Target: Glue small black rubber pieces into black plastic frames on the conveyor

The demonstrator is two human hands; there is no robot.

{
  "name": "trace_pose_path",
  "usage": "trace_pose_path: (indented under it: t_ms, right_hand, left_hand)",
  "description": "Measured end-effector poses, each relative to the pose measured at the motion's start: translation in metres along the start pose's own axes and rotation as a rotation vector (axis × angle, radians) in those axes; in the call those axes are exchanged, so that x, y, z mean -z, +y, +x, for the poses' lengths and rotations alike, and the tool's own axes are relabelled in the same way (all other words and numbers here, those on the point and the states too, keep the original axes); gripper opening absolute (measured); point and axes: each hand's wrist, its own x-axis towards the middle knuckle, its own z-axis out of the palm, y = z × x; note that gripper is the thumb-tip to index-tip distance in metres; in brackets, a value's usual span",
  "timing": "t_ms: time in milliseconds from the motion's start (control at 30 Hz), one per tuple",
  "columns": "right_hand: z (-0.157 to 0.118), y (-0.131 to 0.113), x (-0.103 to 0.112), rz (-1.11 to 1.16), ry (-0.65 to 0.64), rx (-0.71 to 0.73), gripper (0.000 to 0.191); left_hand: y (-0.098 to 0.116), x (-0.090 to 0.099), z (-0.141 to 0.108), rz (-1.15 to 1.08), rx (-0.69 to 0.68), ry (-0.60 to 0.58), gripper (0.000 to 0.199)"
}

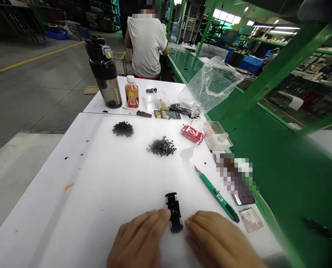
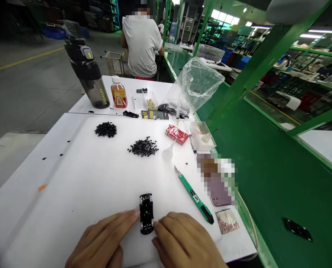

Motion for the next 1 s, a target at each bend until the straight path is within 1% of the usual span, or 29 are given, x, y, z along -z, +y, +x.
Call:
trace_pose_path:
  t_ms: [67, 133, 200, 267, 333, 400, 467, 533, 600, 667, 700, 767, 900, 1000]
  right_hand:
    - [0.000, -0.013, -0.007, 0.012, -0.069, 0.013, 0.034]
    - [0.006, -0.013, -0.011, -0.013, -0.102, 0.052, 0.039]
    - [0.012, -0.010, -0.013, -0.048, -0.110, 0.121, 0.039]
    - [0.015, -0.007, -0.012, -0.071, -0.092, 0.188, 0.039]
    - [0.013, -0.004, -0.013, -0.052, -0.068, 0.209, 0.040]
    - [0.009, -0.001, -0.017, 0.007, -0.029, 0.167, 0.038]
    - [0.007, 0.001, -0.026, 0.085, 0.051, 0.093, 0.036]
    - [0.009, 0.002, -0.037, 0.164, 0.154, 0.018, 0.039]
    - [0.013, 0.000, -0.047, 0.208, 0.247, -0.042, 0.040]
    - [0.019, -0.002, -0.051, 0.210, 0.296, -0.073, 0.041]
    - [0.021, -0.004, -0.052, 0.208, 0.310, -0.077, 0.041]
    - [0.023, -0.006, -0.052, 0.220, 0.301, -0.090, 0.041]
    - [0.019, -0.004, -0.050, 0.240, 0.288, -0.121, 0.040]
    - [0.014, -0.002, -0.046, 0.203, 0.275, -0.091, 0.041]
  left_hand:
    - [0.003, 0.003, 0.011, -0.031, 0.023, -0.038, 0.057]
    - [0.005, 0.004, 0.019, -0.042, 0.009, -0.065, 0.056]
    - [0.005, 0.004, 0.022, -0.043, 0.002, -0.063, 0.055]
    - [0.005, 0.003, 0.021, -0.058, 0.022, -0.051, 0.051]
    - [0.004, 0.002, 0.020, -0.102, 0.043, -0.031, 0.046]
    - [0.006, 0.002, 0.021, -0.175, 0.093, -0.007, 0.043]
    - [0.008, 0.001, 0.023, -0.262, 0.182, 0.025, 0.040]
    - [0.009, 0.000, 0.027, -0.339, 0.272, 0.059, 0.036]
    - [0.009, -0.002, 0.030, -0.387, 0.313, 0.095, 0.033]
    - [0.008, -0.003, 0.033, -0.411, 0.318, 0.101, 0.030]
    - [0.008, -0.004, 0.034, -0.417, 0.316, 0.103, 0.030]
    - [0.006, -0.006, 0.035, -0.433, 0.301, 0.116, 0.029]
    - [0.006, -0.010, 0.035, -0.442, 0.251, 0.158, 0.027]
    - [0.005, -0.008, 0.034, -0.427, 0.231, 0.142, 0.025]
